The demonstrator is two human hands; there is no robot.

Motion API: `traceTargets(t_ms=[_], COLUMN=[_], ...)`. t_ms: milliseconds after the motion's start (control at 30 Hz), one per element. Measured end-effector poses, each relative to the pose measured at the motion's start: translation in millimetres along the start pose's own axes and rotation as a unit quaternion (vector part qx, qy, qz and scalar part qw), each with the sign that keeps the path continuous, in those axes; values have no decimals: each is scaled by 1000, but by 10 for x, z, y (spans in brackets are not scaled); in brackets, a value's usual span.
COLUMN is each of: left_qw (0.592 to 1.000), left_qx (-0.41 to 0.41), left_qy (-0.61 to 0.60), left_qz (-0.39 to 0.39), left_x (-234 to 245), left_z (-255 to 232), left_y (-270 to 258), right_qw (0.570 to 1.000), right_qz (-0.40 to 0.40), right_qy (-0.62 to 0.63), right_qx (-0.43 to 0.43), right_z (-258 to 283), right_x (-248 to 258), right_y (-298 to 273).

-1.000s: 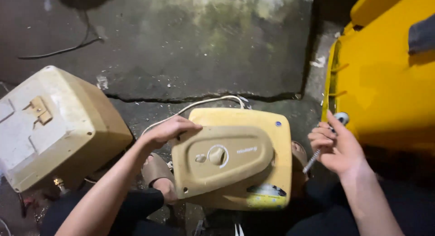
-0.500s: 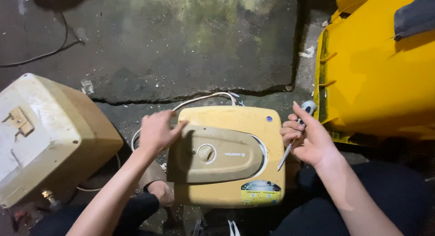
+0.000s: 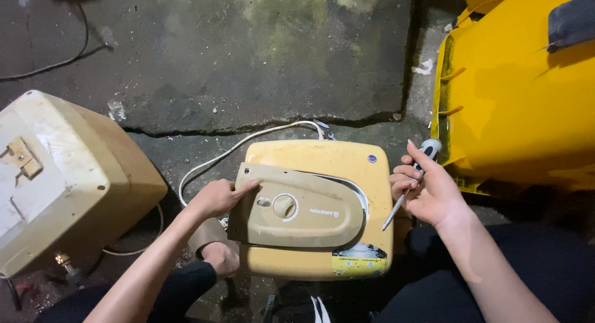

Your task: The person sits on the floor and uses a screwdriver to tighten screws on the internal components of a yellow appliance. They then place the cover back on the appliance and secure it with screws.

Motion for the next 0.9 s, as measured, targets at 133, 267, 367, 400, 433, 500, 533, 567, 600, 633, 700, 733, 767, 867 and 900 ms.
traceTargets(t_ms=[133, 267, 367, 400, 433, 500, 533, 567, 600, 633, 700, 733, 767, 867, 900], left_qw=[999, 999, 998, 998, 998, 997, 997, 997, 996, 996, 993, 994, 994, 993, 992], left_qx=[-26, -41, -47, -52, -49, -43, -43, -43, -45, -47, -46, -48, -43, -38, -36], left_qy=[16, 16, 16, 21, 23, 26, 27, 37, 45, 46, 80, 80, 79, 82, 86], left_qz=[-9, -19, -34, -41, -42, -60, -58, -61, -63, -61, -68, -65, -70, -78, -84], left_x=[0, -56, -50, -41, -54, -67, -65, -62, -67, -56, -36, -49, -58, -92, -99], left_z=[-8, 29, -27, -54, -43, -27, -28, -31, -52, -76, -138, -141, -138, -104, -82], left_y=[6, 36, -23, -45, -39, -24, -37, -47, -44, -71, -127, -123, -118, -78, -62], right_qw=[1000, 1000, 1000, 1000, 1000, 1000, 1000, 1000, 1000, 1000, 1000, 1000, 1000, 1000, 1000], right_qz=[-2, 0, 6, 6, 8, 3, 2, 5, 8, 5, 11, 8, 9, 4, 0], right_qy=[3, 5, 4, 2, 2, -5, -4, -4, -4, -2, 17, 18, 16, 19, 22], right_qx=[-3, -6, -6, -3, -6, -3, -4, -4, -2, -1, -11, -10, -11, -11, -11], right_z=[-14, -13, -7, -5, -12, -19, -24, -28, -17, -15, -2, 5, 10, 13, 11], right_x=[-15, -15, -5, -1, -6, -6, -9, -13, -8, -6, 4, 4, 2, -5, -12], right_y=[-27, -47, -36, -29, -24, -21, -15, -6, -4, 4, 1, -4, -9, -39, -51])
Point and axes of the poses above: each hand's wrist, its own y-axis towards the middle knuckle, its own x-axis out of the back of the hand, z = x × y, the point moved 4 cm from there along y, towards the middle knuckle, and after that the axes turned 8 degrees about -z, right-handed, at the moved point
